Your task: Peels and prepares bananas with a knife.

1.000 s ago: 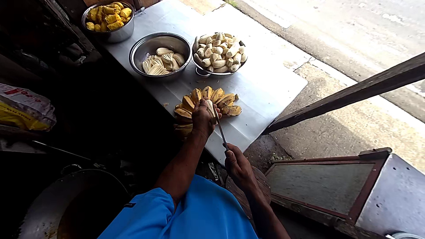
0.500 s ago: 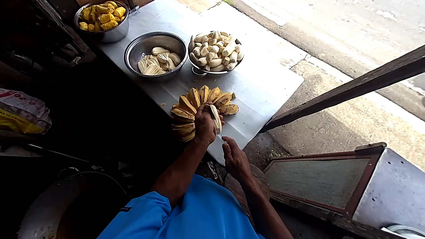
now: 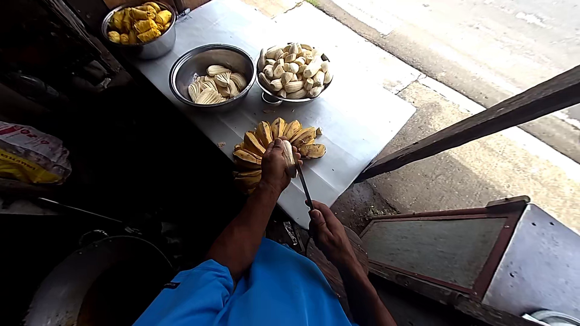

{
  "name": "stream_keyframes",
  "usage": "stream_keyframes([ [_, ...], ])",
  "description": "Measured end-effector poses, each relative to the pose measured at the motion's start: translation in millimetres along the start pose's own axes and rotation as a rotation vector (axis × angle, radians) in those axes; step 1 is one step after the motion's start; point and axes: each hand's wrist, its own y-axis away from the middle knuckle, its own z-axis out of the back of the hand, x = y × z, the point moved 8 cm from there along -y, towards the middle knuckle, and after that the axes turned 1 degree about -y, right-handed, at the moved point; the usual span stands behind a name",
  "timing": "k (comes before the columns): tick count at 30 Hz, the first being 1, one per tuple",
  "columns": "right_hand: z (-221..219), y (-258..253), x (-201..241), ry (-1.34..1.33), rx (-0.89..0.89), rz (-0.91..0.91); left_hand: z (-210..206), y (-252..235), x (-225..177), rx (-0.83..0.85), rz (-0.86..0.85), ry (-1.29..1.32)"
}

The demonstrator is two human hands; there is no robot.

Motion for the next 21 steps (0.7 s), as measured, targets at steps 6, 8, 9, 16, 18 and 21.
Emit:
stream_keyframes([
  [6, 3, -44, 4, 0.282, -0.08, 0.008, -6, 29, 21, 0.049, 0.027, -0.16],
  [8, 4, -50, 6, 0.347, -0.101, 0.0, -8, 36, 24, 0.059, 0.031, -0.195],
  [9, 3, -47, 7, 0.373, -0.11, 0.001, -9, 37, 23, 0.063, 0.032, -0.195],
  [16, 2, -37, 4, 0.497, -0.14, -0.003, -8, 34, 21, 0.067, 0.011, -0.159],
  [18, 2, -49, 1, 0.471, -0.126, -0.011, -9, 31, 25, 0.07, 0.023, -0.172],
  [21, 4, -46, -1, 0.355, -0.081, -0.017, -8, 28, 24, 0.071, 0.09, -0.14],
])
